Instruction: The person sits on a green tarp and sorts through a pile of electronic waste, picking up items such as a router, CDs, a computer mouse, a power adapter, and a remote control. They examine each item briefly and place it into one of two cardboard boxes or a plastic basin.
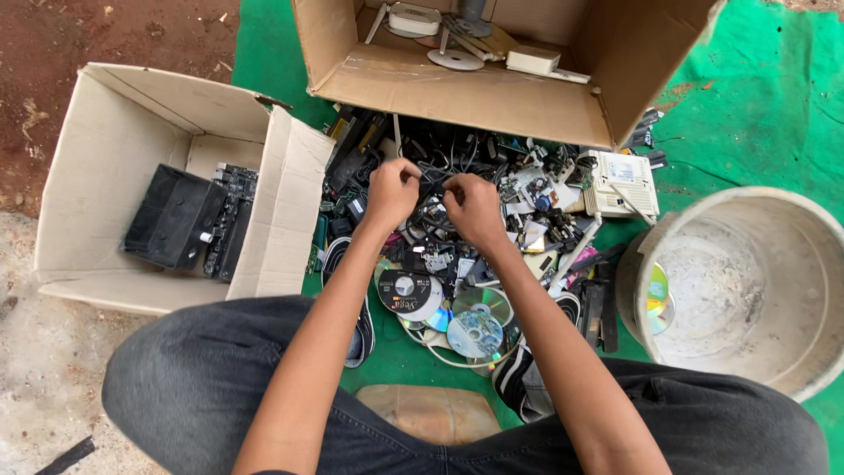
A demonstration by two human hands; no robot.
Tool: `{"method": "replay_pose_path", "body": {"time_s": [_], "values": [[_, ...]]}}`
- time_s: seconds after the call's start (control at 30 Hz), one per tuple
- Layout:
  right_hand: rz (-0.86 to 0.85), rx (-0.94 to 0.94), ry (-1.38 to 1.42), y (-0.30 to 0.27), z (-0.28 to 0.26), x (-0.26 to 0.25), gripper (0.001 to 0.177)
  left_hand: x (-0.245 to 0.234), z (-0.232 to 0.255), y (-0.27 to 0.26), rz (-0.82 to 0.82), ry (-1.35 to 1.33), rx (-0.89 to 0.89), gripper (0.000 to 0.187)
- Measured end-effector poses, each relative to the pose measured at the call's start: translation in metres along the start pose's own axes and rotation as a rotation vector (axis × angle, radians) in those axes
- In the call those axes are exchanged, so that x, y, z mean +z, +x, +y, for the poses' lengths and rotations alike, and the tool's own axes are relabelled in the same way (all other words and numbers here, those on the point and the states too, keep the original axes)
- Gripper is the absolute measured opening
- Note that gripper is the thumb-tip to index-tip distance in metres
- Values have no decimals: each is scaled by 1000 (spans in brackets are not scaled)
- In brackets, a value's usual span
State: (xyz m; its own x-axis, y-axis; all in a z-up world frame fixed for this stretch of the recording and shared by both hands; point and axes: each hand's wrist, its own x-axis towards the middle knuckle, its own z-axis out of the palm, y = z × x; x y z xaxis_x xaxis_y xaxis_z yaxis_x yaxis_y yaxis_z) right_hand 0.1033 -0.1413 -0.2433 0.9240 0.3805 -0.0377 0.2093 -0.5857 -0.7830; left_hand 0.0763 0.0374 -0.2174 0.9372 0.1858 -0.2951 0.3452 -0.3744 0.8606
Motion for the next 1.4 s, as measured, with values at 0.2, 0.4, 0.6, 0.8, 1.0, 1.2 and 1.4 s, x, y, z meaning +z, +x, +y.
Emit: {"method": "replay_pose_path", "body": {"time_s": [0.2,0.4,0.6,0.8,1.0,1.2,1.4], "values": [[-49,27,-84,24,50,47,36,22,-67,35,43,45,-71,30],[-170,149,-365,42,32,62,40,19,-64,34,-148,49,-176,58],[-186,191,-338,36,10,52,36,21,-64,25,-189,-64,-137,74],[-138,119,-240,14,-1,18,49,13,-71,34,-207,-72,-68,71],[-184,73,94,-7,-70,-65,39,-42,38,-14,-470,-259,3,85],[-256,165,238,-45,-141,-142,21,-63,99,-53,-699,-411,-24,79],[-139,62,278,-70,-158,-174,23,-63,136,-79,-715,-310,50,75]]}}
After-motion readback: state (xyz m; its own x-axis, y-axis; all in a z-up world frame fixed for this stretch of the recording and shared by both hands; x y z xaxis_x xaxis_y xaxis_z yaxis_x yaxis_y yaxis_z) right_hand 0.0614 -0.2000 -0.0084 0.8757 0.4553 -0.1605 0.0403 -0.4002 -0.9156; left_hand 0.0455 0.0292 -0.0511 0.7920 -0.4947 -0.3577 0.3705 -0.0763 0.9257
